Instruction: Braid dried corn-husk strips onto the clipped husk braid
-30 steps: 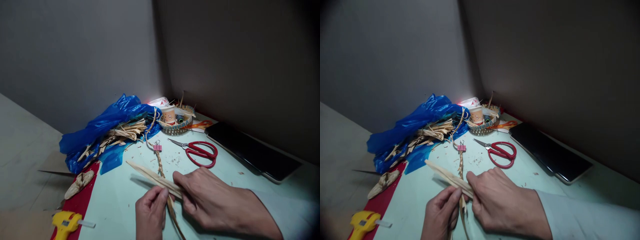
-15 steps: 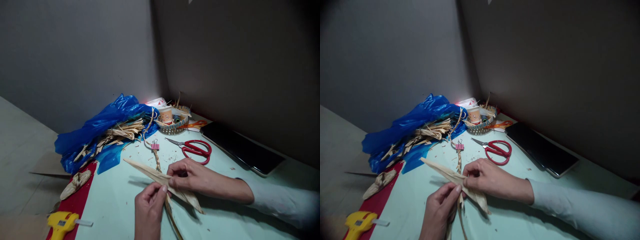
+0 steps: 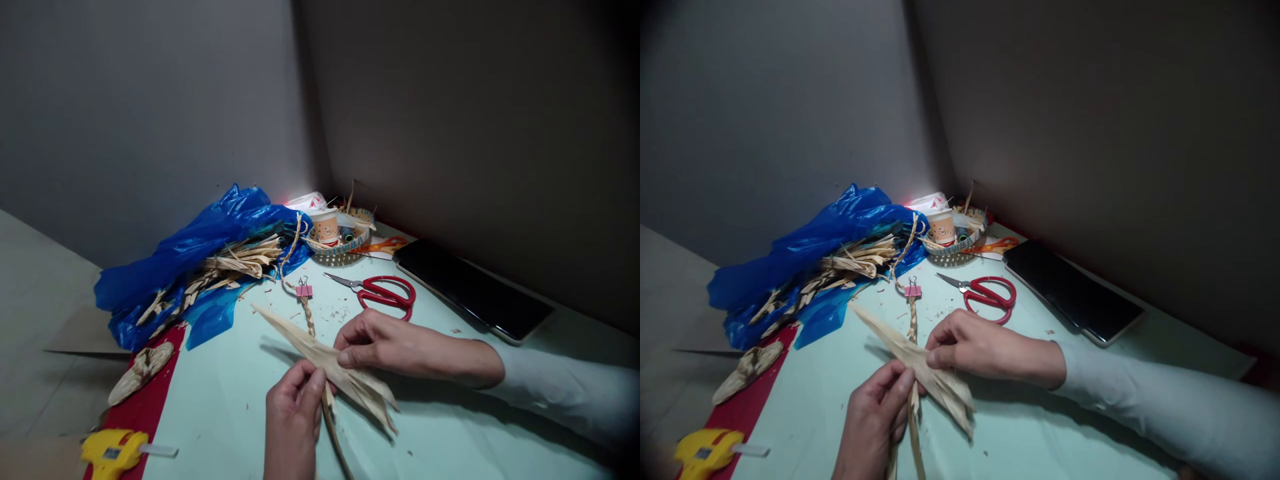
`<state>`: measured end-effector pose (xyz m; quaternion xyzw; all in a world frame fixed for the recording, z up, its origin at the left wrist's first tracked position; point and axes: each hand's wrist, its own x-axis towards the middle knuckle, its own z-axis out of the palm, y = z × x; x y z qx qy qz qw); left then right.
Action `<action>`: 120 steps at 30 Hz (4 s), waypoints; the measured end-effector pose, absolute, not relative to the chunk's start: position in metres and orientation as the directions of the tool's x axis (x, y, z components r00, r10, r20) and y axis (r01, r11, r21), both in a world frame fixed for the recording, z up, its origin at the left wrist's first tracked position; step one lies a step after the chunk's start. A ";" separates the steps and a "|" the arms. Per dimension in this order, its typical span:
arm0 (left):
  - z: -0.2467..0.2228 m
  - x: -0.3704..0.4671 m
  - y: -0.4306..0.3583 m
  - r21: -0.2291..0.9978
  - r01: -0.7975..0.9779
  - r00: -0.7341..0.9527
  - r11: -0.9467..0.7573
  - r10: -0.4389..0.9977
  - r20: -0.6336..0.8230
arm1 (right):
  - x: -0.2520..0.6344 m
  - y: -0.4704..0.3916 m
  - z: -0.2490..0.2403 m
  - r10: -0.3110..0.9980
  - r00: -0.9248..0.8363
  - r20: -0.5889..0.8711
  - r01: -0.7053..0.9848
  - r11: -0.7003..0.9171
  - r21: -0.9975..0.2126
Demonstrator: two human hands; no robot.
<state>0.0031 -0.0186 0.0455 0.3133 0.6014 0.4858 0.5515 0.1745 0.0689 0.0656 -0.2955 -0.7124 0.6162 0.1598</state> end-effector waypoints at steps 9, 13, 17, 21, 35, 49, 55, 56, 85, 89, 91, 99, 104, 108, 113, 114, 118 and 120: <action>0.045 0.003 -0.019 0.921 -0.186 -0.191 0.341 0.907 -0.374 | 0.173 0.065 0.066 0.657 -0.754 -0.031 0.269 0.266 -0.925; 0.041 0.002 -0.019 0.943 -0.140 -0.189 0.302 0.927 -0.325 | 0.171 0.055 0.074 0.679 -0.733 -0.052 0.327 0.284 -0.901; 0.042 0.002 -0.018 0.941 -0.112 -0.206 0.318 0.919 -0.335 | 0.172 0.052 0.079 0.689 -0.724 0.029 0.352 0.405 -0.844; 0.044 0.001 -0.018 0.935 -0.090 -0.201 0.343 0.913 -0.354 | 0.175 0.056 0.079 0.687 -0.726 0.018 0.394 0.437 -0.809; 0.045 0.003 -0.018 0.966 0.006 -0.246 0.259 0.937 -0.249 | 0.175 0.065 0.071 0.677 -0.735 0.016 0.266 0.311 -0.912; 0.040 0.000 -0.019 0.972 0.023 -0.227 0.236 0.948 -0.225 | 0.175 0.038 0.088 0.722 -0.690 0.054 0.498 0.527 -0.688; 0.041 0.001 -0.018 0.971 0.000 -0.254 0.240 0.939 -0.233 | 0.173 0.051 0.073 0.712 -0.701 -0.033 0.423 0.379 -0.823; 0.041 0.002 -0.017 0.966 -0.020 -0.256 0.257 0.933 -0.253 | 0.173 0.053 0.070 0.699 -0.714 -0.037 0.403 0.367 -0.838; 0.036 0.000 -0.017 0.974 -0.052 -0.144 0.220 0.964 -0.226 | 0.168 0.053 0.061 0.750 -0.661 0.027 0.268 0.270 -0.925; 0.037 0.001 -0.016 0.974 -0.040 -0.155 0.224 0.961 -0.227 | 0.165 0.051 0.054 0.759 -0.647 0.074 0.192 0.257 -0.947; 0.038 0.002 -0.017 0.975 -0.036 -0.161 0.219 0.962 -0.222 | 0.165 0.051 0.054 0.759 -0.647 0.073 0.181 0.246 -0.952; 0.036 0.002 -0.017 0.974 -0.063 -0.141 0.216 0.965 -0.223 | 0.164 0.049 0.057 0.734 -0.678 -0.020 0.189 0.148 -0.971; 0.035 0.001 -0.017 0.978 -0.049 -0.136 0.203 0.969 -0.208 | 0.164 0.046 0.057 0.761 -0.649 0.020 0.232 0.223 -0.947; 0.039 0.002 -0.018 0.983 -0.009 -0.138 0.185 0.973 -0.184 | 0.163 0.045 0.059 0.738 -0.674 -0.014 0.215 0.179 -0.960; 0.043 0.004 -0.018 0.984 0.009 -0.165 0.177 0.971 -0.173 | 0.164 0.042 0.066 0.700 -0.710 -0.074 0.221 0.122 -0.968; 0.043 0.004 -0.017 0.983 0.014 -0.174 0.183 0.968 -0.178 | 0.165 0.041 0.067 0.698 -0.712 -0.070 0.215 0.121 -0.969; 0.036 0.002 -0.015 0.983 0.020 -0.196 0.184 0.965 -0.176 | 0.168 0.041 0.078 0.668 -0.744 -0.027 0.086 0.056 -0.995; 0.031 0.000 -0.013 0.984 0.026 -0.200 0.174 0.966 -0.165 | 0.171 0.044 0.087 0.614 -0.789 -0.012 -0.004 -0.025 -1.000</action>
